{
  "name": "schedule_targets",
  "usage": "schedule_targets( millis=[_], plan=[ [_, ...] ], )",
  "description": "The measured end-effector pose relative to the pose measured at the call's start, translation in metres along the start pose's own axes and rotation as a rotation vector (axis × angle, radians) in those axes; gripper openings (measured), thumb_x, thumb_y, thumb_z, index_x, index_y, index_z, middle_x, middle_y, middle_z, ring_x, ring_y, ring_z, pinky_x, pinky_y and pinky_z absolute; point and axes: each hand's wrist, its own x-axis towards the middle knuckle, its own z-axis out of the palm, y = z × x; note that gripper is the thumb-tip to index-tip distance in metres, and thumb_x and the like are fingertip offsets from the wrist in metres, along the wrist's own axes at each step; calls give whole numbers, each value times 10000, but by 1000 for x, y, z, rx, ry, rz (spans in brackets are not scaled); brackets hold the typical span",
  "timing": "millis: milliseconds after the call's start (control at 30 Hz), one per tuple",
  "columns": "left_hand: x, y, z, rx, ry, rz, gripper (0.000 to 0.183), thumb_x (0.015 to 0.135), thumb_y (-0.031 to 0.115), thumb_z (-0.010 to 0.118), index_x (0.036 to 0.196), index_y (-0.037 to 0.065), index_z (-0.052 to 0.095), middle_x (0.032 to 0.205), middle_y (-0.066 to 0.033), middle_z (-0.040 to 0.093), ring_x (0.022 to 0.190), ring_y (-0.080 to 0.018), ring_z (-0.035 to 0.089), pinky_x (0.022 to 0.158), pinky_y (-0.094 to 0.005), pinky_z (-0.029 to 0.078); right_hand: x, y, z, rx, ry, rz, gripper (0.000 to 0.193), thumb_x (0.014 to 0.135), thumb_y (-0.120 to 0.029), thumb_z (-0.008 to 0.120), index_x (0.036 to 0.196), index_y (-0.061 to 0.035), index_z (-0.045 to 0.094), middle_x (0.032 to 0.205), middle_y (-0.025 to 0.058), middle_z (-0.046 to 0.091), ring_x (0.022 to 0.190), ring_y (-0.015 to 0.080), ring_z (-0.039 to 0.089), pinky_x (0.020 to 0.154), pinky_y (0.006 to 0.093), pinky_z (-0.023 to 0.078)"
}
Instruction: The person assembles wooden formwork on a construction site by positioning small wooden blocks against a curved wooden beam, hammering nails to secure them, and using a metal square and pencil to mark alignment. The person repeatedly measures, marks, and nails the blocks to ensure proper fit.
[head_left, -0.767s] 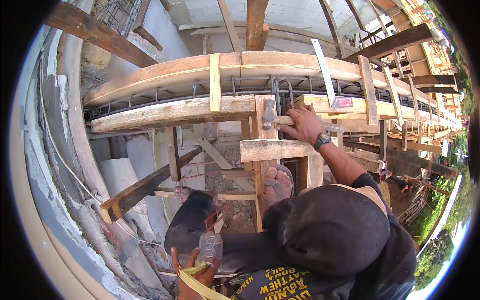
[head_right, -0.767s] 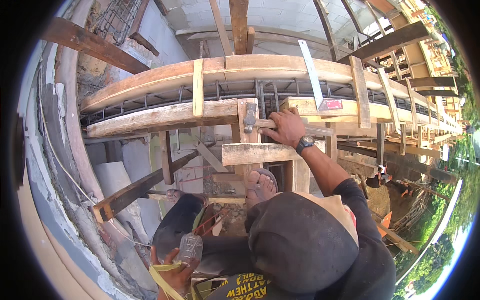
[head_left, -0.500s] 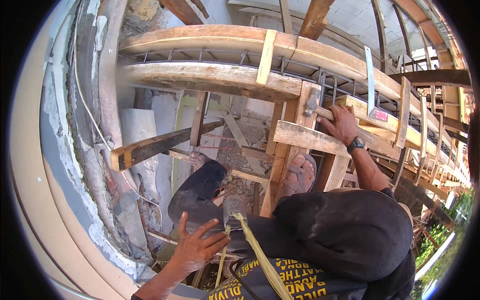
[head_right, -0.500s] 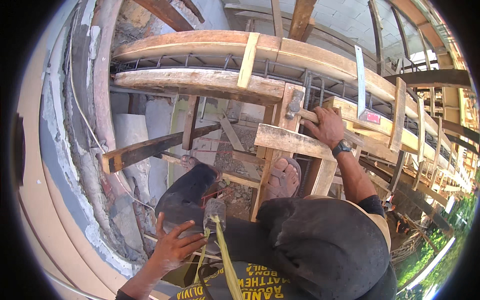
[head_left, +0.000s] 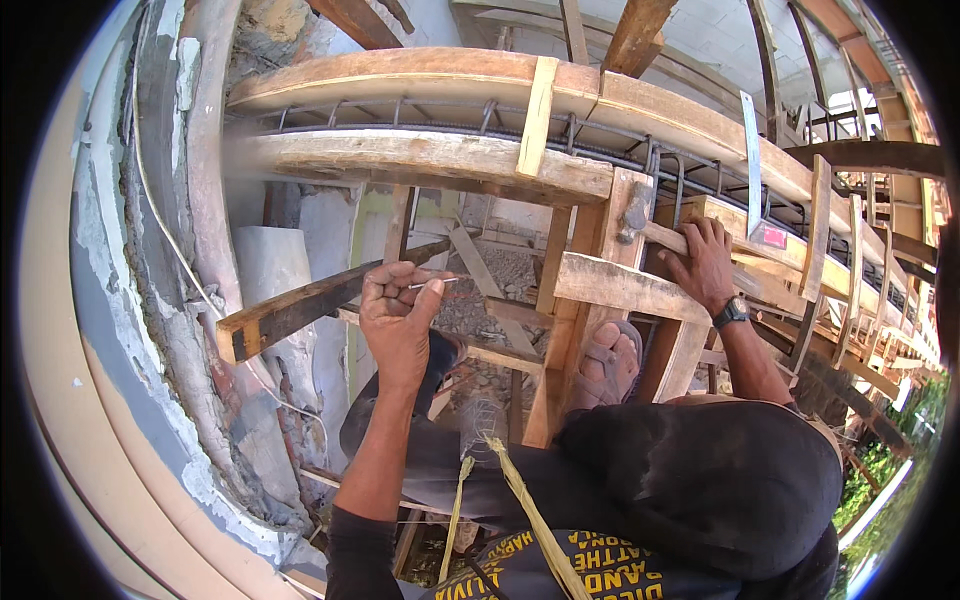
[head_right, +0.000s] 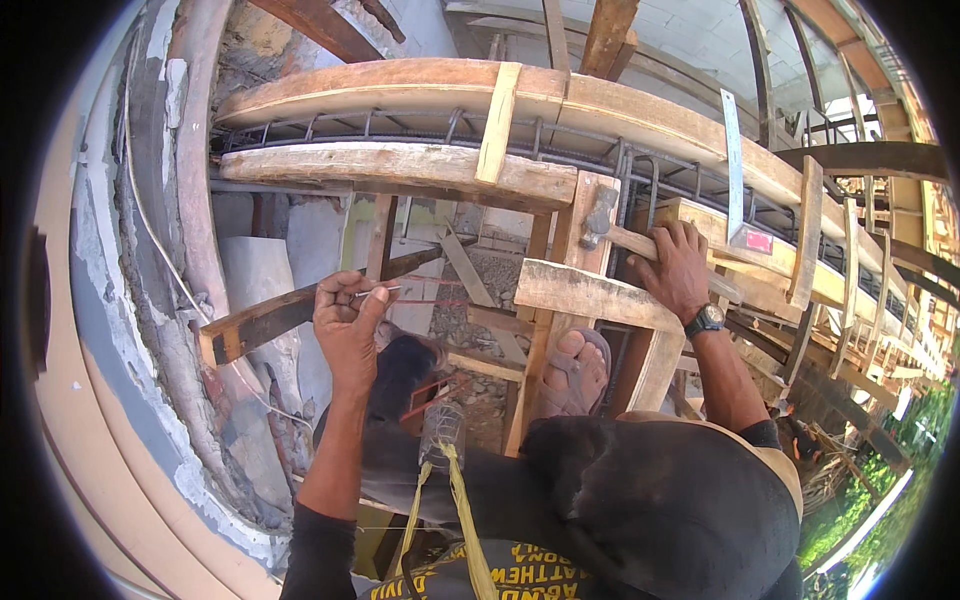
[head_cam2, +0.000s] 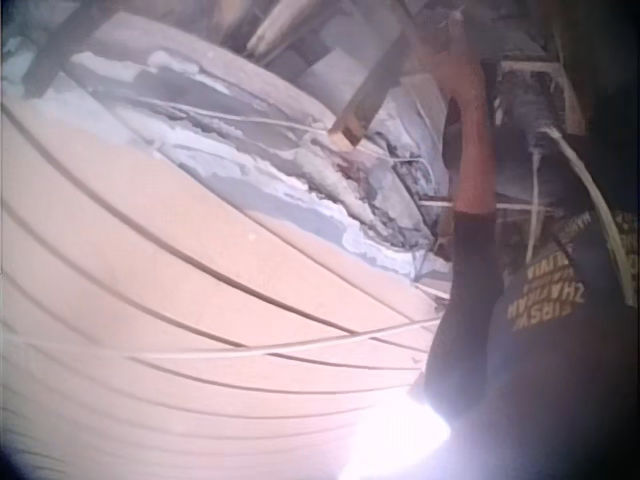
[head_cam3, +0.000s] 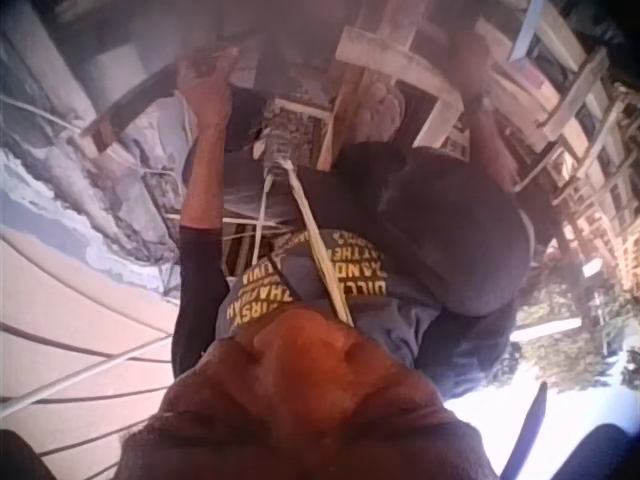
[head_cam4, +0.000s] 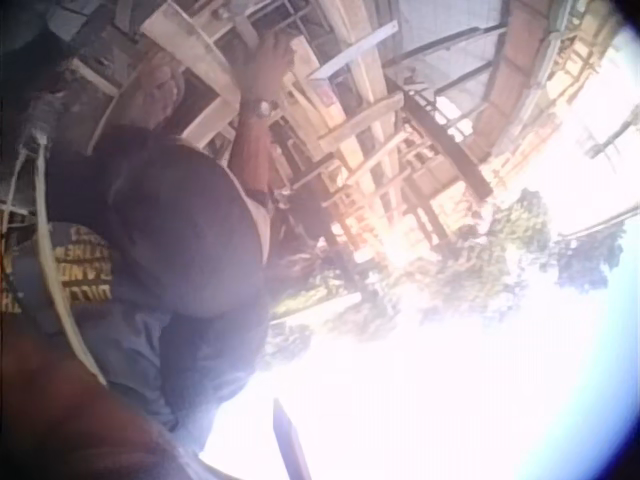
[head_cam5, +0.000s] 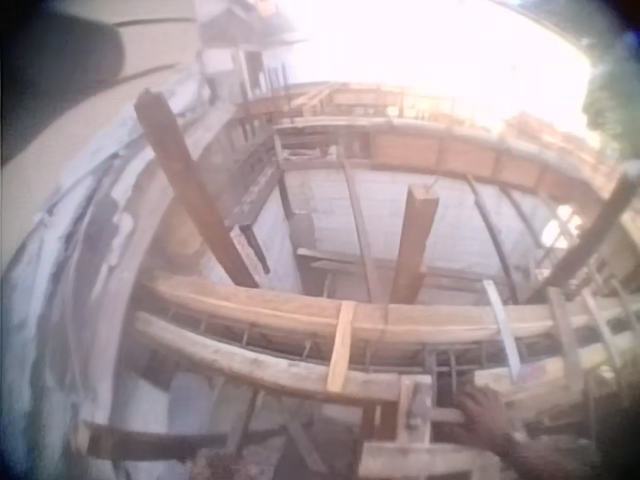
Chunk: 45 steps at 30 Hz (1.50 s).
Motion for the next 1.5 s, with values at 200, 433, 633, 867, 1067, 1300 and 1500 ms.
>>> schedule_targets(
  millis=[200, 433, 633, 867, 1067, 1300, 1500],
  plan=[
    [81, -35, 73, 29, -83, 33, 456, 903, -12, 714, 1316, -51, 524, 1062, -125, 699, 998, -151, 667, 840, -246, 544, 1, 4, 3, -31, -70, 80, 430, 828, -360, 743, 1122, -64, 638, 1163, 113, 604, 1224, 367, 486, 1041, 519, 355],
    [151, -57, 120, 113, -164, 152, 439, 1010, 117, 624, 1396, -59, 511, 1120, -145, 722, 980, -121, 645, 900, -268, 523, 4, 2, 5, -8, -100, 139, 428, 686, -232, 768, 1079, -113, 646, 1116, 73, 620, 1217, 329, 500, 1037, 516, 359],
    [188, -76, 147, 27, -131, 114, 359, 973, 201, 710, 1238, -37, 664, 1053, -97, 742, 894, -104, 662, 814, -253, 525, 7, 3, 5, 1, -87, 167, 387, 656, -206, 773, 1017, -126, 657, 1079, 43, 632, 1190, 306, 513, 1028, 505, 355],
    [207, -86, 167, 85, -163, 141, 283, 969, 218, 720, 1136, -11, 728, 1003, -62, 733, 894, -93, 636, 813, -248, 504, 11, 0, 3, 30, -103, 177, 371, 649, -185, 758, 1000, -123, 654, 1060, 36, 638, 1182, 300, 510, 1028, 504, 349],
    [222, -75, 190, 219, -180, 199, 304, 995, 241, 684, 1157, -16, 698, 1043, -91, 744, 959, -130, 674, 881, -280, 525, 10, 4, 4, 27, -82, 167, 391, 615, -160, 751, 986, -111, 640, 1054, 46, 635, 1174, 316, 514, 1033, 503, 342],
    [244, -79, 204, 215, -202, 284, 270, 987, 217, 691, 1134, -7, 724, 1024, -90, 751, 960, -127, 672, 890, -283, 517, 12, 3, 5, 17, -110, 177, 400, 628, -170, 774, 1004, -117, 649, 1076, 31, 643, 1177, 301, 513, 1030, 506, 348],
    [258, -78, 210, 246, -248, 301, 299, 1009, 247, 659, 1165, -3, 712, 1029, -73, 751, 904, -100, 671, 766, -258, 546, 7, 7, 10, 40, -94, 192, 435, 634, -178, 775, 1045, -121, 645, 1222, 63, 591, 1223, 349, 471, 1048, 531, 349]
  ],
)
